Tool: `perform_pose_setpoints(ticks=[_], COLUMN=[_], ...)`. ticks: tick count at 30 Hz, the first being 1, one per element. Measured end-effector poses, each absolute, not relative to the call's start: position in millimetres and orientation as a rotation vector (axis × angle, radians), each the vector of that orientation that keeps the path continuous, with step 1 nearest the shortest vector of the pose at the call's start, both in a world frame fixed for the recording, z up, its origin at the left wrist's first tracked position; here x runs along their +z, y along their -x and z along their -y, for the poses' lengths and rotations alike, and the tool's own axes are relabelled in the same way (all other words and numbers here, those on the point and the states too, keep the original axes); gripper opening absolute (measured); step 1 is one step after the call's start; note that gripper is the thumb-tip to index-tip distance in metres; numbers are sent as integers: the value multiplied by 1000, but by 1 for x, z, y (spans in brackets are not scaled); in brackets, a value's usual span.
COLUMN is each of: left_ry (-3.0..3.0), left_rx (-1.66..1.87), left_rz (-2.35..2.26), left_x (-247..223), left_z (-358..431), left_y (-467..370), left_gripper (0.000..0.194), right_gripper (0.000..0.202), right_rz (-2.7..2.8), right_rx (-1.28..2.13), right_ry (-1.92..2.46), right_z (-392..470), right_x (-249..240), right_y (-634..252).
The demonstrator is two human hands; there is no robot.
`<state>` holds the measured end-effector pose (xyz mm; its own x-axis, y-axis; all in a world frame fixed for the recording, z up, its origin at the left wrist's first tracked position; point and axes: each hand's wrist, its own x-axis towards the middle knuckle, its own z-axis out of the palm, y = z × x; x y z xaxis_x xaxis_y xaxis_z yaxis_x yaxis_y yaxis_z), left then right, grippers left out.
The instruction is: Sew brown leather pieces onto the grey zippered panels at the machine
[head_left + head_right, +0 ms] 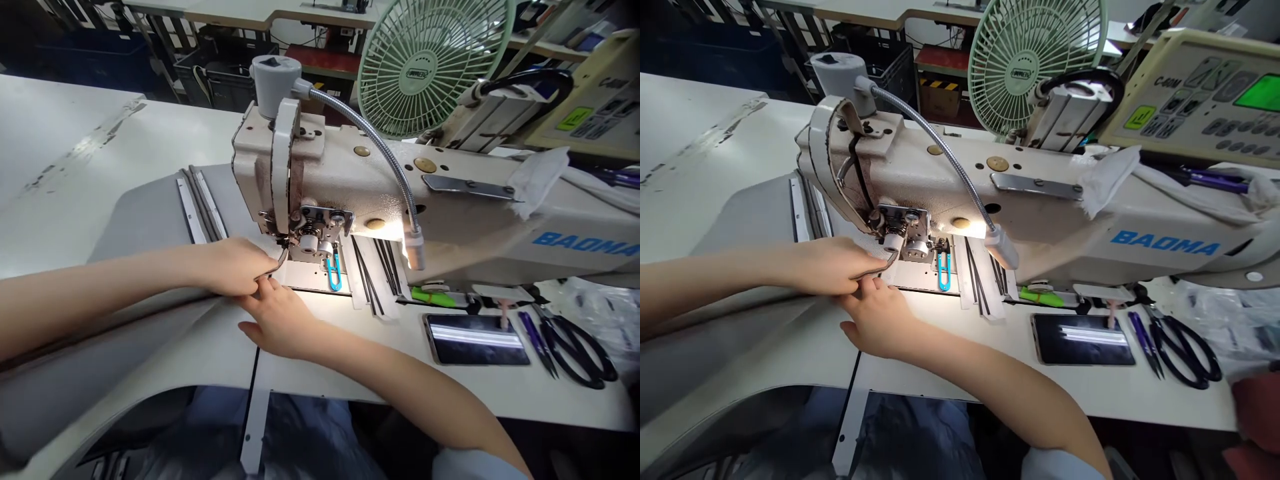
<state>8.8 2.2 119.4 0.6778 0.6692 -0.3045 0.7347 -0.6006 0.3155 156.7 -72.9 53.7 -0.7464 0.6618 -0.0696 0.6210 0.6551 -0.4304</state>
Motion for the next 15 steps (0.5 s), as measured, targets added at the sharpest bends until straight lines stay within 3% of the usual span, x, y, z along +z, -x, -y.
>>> perform_pose_setpoints(ticks=[5,9,15], left_ry=[-2483,-2464,-2403], left_rx=[-638,-697,-506], left_rz=[-1040,-1067,-1188], left_x=[117,117,101], left_z=[3,2,3], left_y=[-18,-22,-27], left_gripper=[22,29,15], right_gripper=[41,50,53], right_rz=[2689,2728,2717], right_rx=[490,185,80], right_ry=[1069,1038,1059], right_z=[85,96,86], right_x=[49,34,21], right_y=[-187,-198,-186])
